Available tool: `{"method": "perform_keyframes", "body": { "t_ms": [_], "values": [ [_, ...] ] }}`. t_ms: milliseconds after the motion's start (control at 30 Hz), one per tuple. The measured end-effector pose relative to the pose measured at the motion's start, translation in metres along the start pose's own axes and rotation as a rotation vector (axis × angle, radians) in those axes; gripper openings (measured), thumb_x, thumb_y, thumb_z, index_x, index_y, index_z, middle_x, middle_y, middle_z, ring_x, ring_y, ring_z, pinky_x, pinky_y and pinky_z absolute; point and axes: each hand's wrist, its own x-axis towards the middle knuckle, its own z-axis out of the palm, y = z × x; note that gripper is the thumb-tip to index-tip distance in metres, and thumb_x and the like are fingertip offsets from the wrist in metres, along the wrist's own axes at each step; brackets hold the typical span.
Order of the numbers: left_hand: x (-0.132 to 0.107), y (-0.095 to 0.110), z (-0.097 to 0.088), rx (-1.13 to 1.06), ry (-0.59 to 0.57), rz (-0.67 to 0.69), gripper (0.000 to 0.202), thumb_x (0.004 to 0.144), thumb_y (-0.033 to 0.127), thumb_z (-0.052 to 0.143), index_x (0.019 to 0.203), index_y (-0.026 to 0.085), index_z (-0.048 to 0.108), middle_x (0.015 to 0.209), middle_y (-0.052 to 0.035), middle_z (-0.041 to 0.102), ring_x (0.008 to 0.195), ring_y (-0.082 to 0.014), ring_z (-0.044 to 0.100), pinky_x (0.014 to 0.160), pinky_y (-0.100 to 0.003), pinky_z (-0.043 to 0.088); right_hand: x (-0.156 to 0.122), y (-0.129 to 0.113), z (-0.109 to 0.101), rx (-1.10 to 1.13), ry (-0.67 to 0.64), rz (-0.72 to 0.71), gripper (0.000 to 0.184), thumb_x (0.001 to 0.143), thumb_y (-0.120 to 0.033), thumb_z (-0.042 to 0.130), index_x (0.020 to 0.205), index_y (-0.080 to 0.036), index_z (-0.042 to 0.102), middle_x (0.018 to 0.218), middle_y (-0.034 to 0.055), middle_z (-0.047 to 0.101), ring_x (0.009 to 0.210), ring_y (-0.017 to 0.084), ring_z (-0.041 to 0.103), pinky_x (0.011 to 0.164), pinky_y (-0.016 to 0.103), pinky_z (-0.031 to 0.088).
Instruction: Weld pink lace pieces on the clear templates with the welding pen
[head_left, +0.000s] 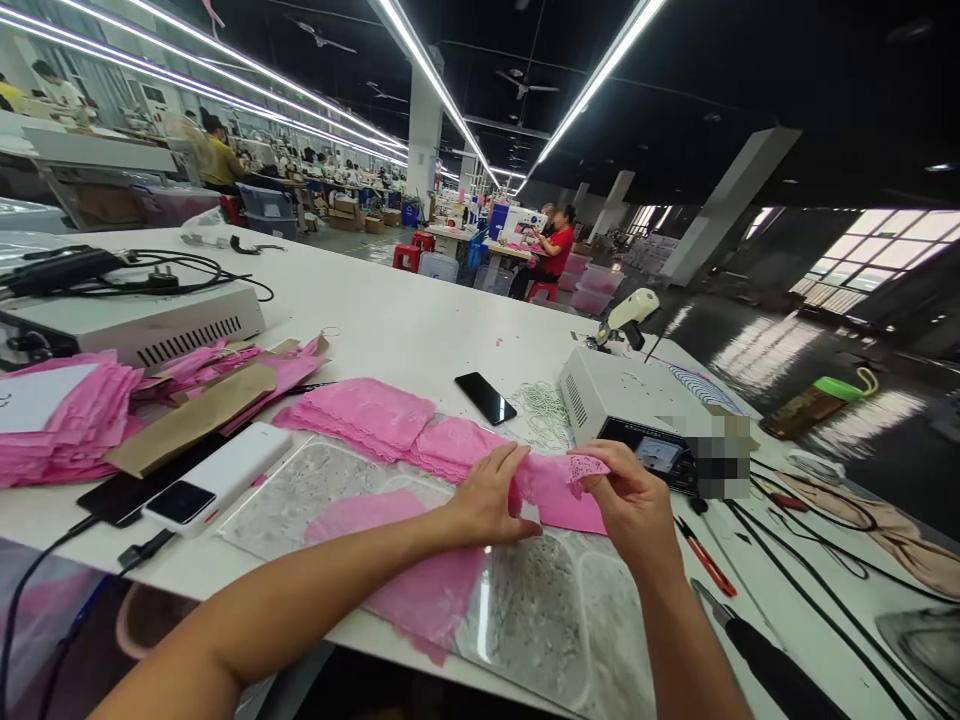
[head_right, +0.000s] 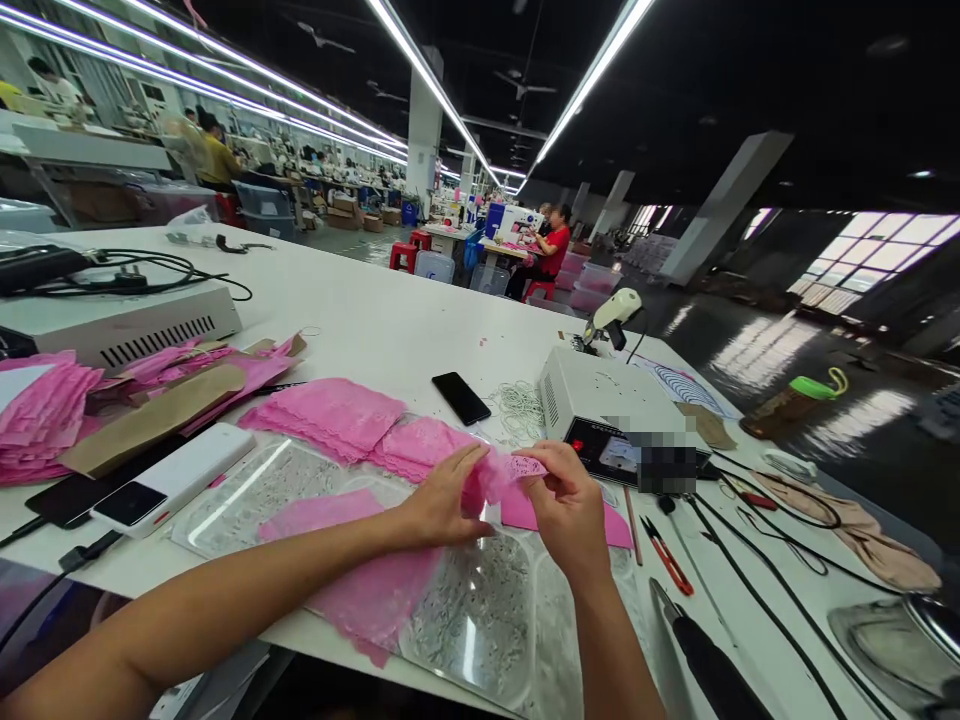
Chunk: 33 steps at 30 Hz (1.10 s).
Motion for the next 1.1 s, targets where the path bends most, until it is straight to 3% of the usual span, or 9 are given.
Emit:
{"method": "perform_keyframes", "body": {
  "t_ms": [100,200,333,500,633,733,833,933,1100],
  "values": [
    [0.008,0.011,0.024,0.082,0.066,-0.027,0.100,0.064,0.037,0.082,0.146,0.016,0.029,0.150,-0.0227,0.033,0.141,-0.0402,0.029,0.113,-0.065,0.024,-0.005,-0.006,-0.009,-0.055,0.057,-0.037,0.021,0.080,-0.040,0.063,0.081,-0.022,0.074,0.091,0.0082,0.066,0.090,0.021,0.060,0.064,0.028,0.050],
    [0.018,0.015,0.029,0.146,0.124,-0.016,0.075,0.073,0.020,0.070,0.141,0.017,0.038,0.143,-0.0185,0.044,0.136,-0.0357,0.037,0.114,-0.063,0.022,-0.013,-0.008,-0.021,-0.059,0.078,-0.025,0.023,0.083,-0.041,0.061,0.083,-0.022,0.073,0.093,0.0087,0.066,0.094,0.021,0.060,0.067,0.029,0.051],
    [0.022,0.004,0.017,0.187,0.152,0.047,0.047,0.081,0.007,0.050,0.127,0.018,0.056,0.129,-0.0129,0.057,0.123,-0.0269,0.051,0.111,-0.056,0.033,-0.037,0.015,-0.043,0.051,0.136,0.137,0.023,0.077,-0.044,0.067,0.081,-0.022,0.072,0.095,0.0076,0.066,0.079,0.018,0.060,0.060,0.027,0.049],
    [0.024,-0.008,-0.001,0.197,0.089,0.168,0.031,0.089,0.014,0.047,0.113,0.019,0.067,0.116,-0.0101,0.063,0.108,-0.0222,0.060,0.096,-0.042,0.050,-0.061,0.060,-0.064,0.302,0.161,0.483,0.027,0.071,-0.043,0.070,0.082,-0.019,0.069,0.055,-0.0013,0.054,0.048,0.011,0.044,0.046,0.025,0.039],
    [0.032,0.003,-0.012,0.214,0.035,0.243,0.032,0.097,0.019,0.039,0.107,0.016,0.069,0.098,-0.0103,0.065,0.092,-0.0187,0.063,0.084,-0.032,0.053,-0.063,0.072,-0.072,0.353,0.200,0.509,0.035,0.068,-0.050,0.068,0.084,-0.019,0.067,0.054,-0.0010,0.053,0.049,0.013,0.048,0.045,0.026,0.039],
    [0.024,0.011,-0.013,0.245,-0.073,0.327,0.024,0.094,0.021,0.046,0.101,0.017,0.070,0.090,-0.0069,0.066,0.087,-0.0176,0.063,0.085,-0.031,0.051,-0.072,0.072,-0.077,0.361,0.178,0.510,0.036,0.068,-0.051,0.069,0.083,-0.019,0.067,0.059,0.0015,0.058,0.056,0.015,0.053,0.050,0.027,0.044],
    [0.007,0.011,-0.005,0.301,-0.170,0.372,0.016,0.085,0.021,0.060,0.098,0.018,0.068,0.096,-0.0070,0.067,0.089,-0.0201,0.062,0.087,-0.035,0.050,-0.093,0.074,-0.080,0.305,0.126,0.522,0.032,0.070,-0.047,0.071,0.079,-0.017,0.068,0.060,0.0031,0.060,0.056,0.015,0.054,0.054,0.028,0.046],
    [-0.002,0.006,0.005,0.366,-0.168,0.335,0.026,0.083,0.021,0.061,0.107,0.013,0.064,0.109,-0.0137,0.064,0.098,-0.0267,0.060,0.087,-0.041,0.050,-0.112,0.077,-0.083,0.190,0.088,0.503,0.032,0.073,-0.049,0.069,0.078,-0.017,0.069,0.064,0.0039,0.063,0.059,0.016,0.057,0.059,0.029,0.049],
    [0.016,-0.006,0.004,0.431,-0.173,0.296,0.050,0.093,0.040,0.052,0.137,0.016,0.047,0.141,-0.0167,0.048,0.129,-0.0303,0.046,0.108,-0.050,0.035,-0.119,0.074,-0.086,0.052,-0.010,0.441,0.033,0.077,-0.050,0.064,0.076,-0.018,0.070,0.076,0.0063,0.068,0.071,0.019,0.062,0.069,0.029,0.053]
  ]
}}
